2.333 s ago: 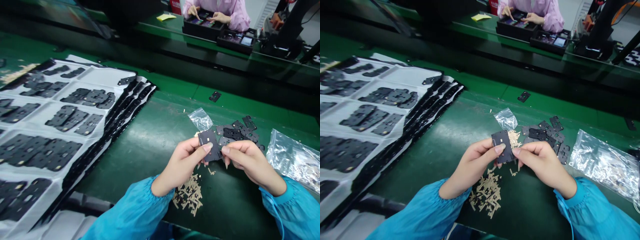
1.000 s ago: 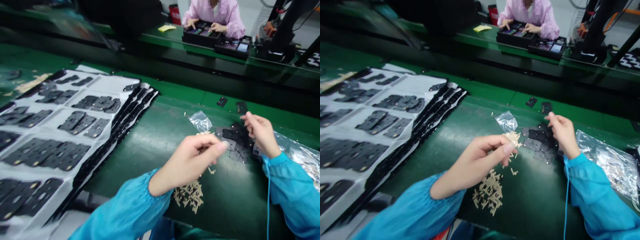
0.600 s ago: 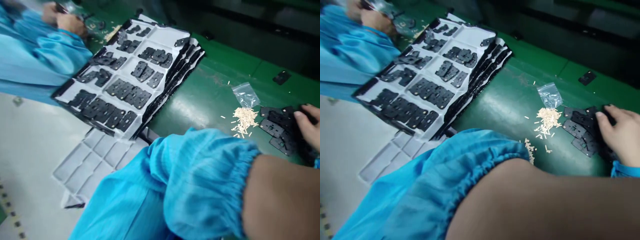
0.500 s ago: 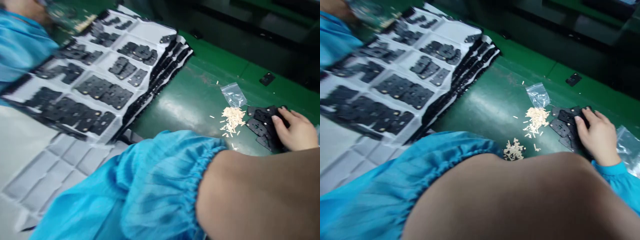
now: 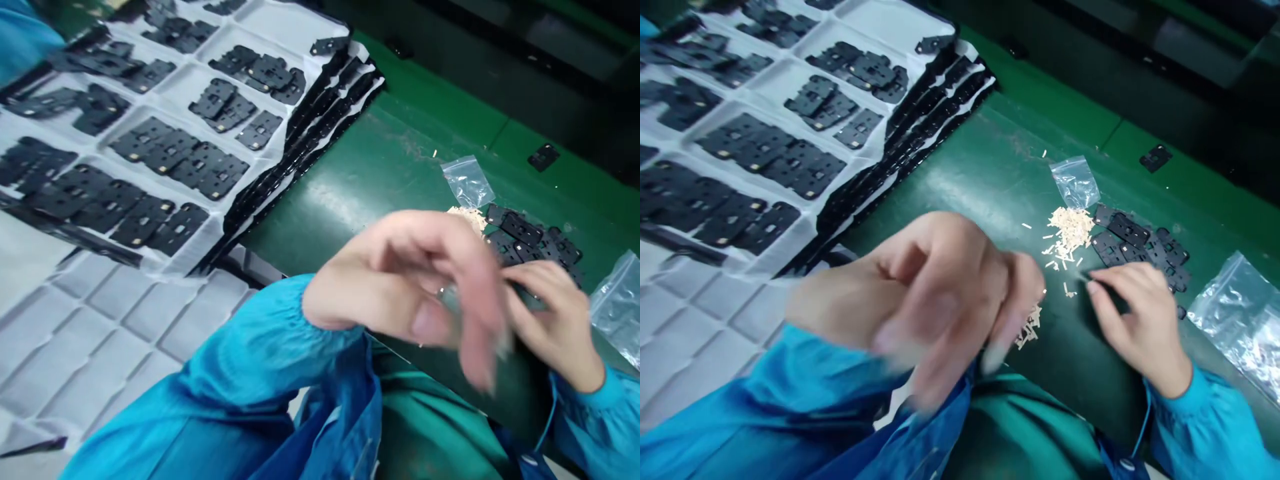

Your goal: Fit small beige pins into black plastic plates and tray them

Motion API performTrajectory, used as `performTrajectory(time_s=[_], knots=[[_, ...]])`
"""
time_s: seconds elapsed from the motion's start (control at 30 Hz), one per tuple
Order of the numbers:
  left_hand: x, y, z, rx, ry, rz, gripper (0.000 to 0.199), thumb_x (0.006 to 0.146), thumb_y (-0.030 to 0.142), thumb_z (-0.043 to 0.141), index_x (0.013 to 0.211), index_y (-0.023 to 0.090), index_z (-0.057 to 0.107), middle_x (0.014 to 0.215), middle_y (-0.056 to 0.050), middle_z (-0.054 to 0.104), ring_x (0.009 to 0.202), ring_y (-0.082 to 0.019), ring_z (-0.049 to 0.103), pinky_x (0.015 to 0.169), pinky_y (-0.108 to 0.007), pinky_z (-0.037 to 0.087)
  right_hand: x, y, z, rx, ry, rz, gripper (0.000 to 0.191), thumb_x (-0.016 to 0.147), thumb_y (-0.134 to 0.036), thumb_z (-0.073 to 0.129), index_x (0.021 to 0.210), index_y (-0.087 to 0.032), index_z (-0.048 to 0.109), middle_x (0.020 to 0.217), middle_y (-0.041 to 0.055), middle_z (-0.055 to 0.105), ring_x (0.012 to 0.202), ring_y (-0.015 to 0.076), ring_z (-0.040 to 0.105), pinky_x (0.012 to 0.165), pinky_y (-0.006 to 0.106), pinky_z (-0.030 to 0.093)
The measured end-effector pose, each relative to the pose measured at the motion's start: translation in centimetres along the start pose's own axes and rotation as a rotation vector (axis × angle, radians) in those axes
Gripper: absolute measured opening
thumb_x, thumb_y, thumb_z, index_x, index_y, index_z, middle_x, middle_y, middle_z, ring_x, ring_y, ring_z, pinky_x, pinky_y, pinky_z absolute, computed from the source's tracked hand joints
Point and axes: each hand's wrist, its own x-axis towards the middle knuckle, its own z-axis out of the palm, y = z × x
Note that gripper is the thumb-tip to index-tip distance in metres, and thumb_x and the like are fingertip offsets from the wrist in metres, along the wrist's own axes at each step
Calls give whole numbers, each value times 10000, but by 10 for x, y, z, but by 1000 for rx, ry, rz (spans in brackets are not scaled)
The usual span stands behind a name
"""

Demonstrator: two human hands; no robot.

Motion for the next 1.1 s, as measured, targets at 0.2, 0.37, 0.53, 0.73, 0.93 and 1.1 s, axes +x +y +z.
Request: performTrajectory(time_s=[0.2, 0.37, 0.53, 0.73, 0.93, 1.1], knots=[[-25, -38, -21, 705, -10, 2, 123, 926, 248, 711, 1027, 250, 781, 963, -45, 776, 1012, -243, 631, 951, -426, 472, -9, -25, 26, 247, -201, -89, 125, 974, -231, 643, 1074, -202, 711, 977, 78, 735, 912, 253, 616, 816, 417, 506], [-41, -65, -11, 942, -119, 49, 149, 965, 372, 702, 1002, 254, 785, 1025, -54, 715, 1057, -253, 573, 892, -386, 398, -7, -36, 35, 149, -299, -117, 127, 1001, -244, 607, 1060, -202, 712, 974, 83, 721, 915, 271, 567, 797, 428, 439], [-42, -72, -2, 963, -160, 56, 161, 953, 401, 719, 926, 253, 777, 1020, -46, 703, 1084, -263, 549, 891, -386, 347, -7, -40, 36, 159, -408, -83, 140, 1001, -193, 572, 922, -200, 688, 880, 56, 679, 883, 253, 533, 775, 403, 392], [-43, -70, -4, 935, -164, 22, 114, 961, 343, 714, 909, 258, 769, 980, -35, 704, 1069, -251, 549, 889, -375, 348, -7, -34, 29, 229, -399, -26, 107, 953, -154, 590, 874, -198, 647, 838, 39, 635, 863, 239, 520, 783, 392, 403], [-41, -62, -3, 785, -62, -57, 187, 885, 400, 790, 978, 239, 762, 995, -37, 715, 1026, -243, 584, 883, -377, 380, -2, -36, 20, 366, -314, 4, 106, 939, -151, 608, 854, -209, 634, 793, 22, 630, 802, 211, 530, 731, 370, 421], [-26, -55, 3, 507, -54, -92, 131, 972, 226, 653, 893, 222, 758, 879, -21, 733, 898, -193, 627, 871, -368, 427, 0, -38, 14, 509, -188, 70, 72, 936, -181, 644, 886, -231, 658, 789, 14, 639, 764, 192, 576, 704, 355, 468]])
